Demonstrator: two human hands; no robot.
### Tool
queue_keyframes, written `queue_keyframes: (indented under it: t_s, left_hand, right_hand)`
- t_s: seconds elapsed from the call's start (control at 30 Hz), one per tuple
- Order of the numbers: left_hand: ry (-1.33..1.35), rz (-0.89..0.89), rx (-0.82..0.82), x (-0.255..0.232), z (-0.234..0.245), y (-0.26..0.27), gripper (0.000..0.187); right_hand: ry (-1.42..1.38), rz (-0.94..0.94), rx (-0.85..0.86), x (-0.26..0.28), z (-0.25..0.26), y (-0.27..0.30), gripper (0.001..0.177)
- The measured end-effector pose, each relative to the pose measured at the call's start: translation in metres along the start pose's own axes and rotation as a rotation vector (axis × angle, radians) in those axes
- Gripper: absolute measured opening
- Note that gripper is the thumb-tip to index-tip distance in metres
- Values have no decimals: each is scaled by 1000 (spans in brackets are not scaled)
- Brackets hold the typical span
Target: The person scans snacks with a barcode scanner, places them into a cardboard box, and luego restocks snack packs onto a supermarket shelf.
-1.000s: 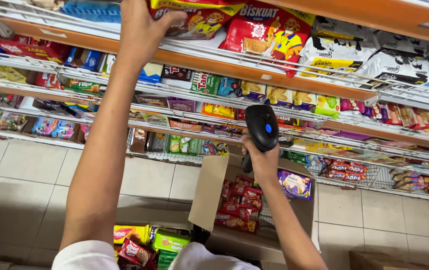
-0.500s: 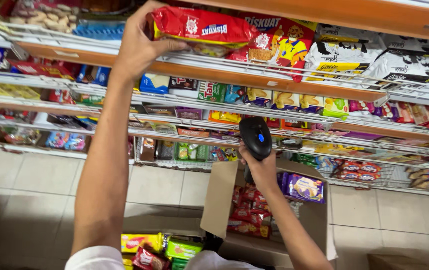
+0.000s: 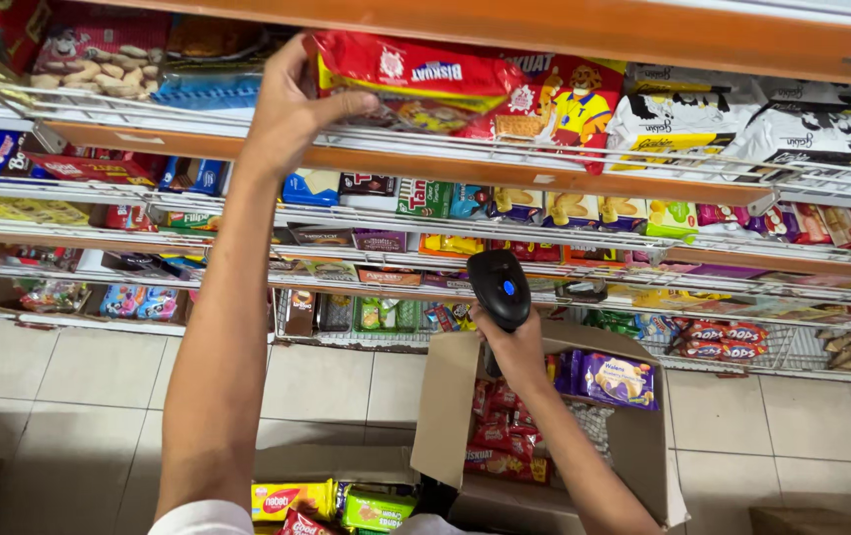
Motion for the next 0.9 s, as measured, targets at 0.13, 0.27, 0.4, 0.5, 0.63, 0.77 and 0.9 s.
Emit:
queue_keyframes:
  t_s: [0.13, 0.27, 0.4, 0.5, 0.63, 0.77, 0.9]
  left_hand:
    - [-24, -87, 21, 7, -7, 1, 50]
    - [90, -42, -18, 16, -1, -2, 51]
    - [29, -32, -11, 19, -3, -5, 54]
    - [-87, 4, -75, 28, 1, -8, 53]
    - [-33, 42, -94, 46, 7, -13, 54]
    - [-93, 232, -137, 58, 28, -18, 44]
    - [-535, -74, -184, 36, 30, -22, 57]
  right_hand:
    - [16, -34, -17, -7, -4, -5, 14]
    - [27, -45, 11, -13, -12, -7, 11]
    - [15, -39, 21, -15, -17, -8, 11]
    - [-2, -44, 21, -15, -21, -8, 12]
    - [-14, -58, 25, -13, -30, -7, 16]
    - [-9, -76, 27, -14, -35, -7, 17]
    - [23, -91, 16, -15, -27, -6, 17]
Point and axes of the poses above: each hand's wrist, its own y-axis away from the middle knuckle, its own z-axis out of the back of the hand, x = y × z, the point moved 6 cm from there along -y, towards the middle knuckle, and after that the axes turned 9 degrees about x, right-handed, at the moved point
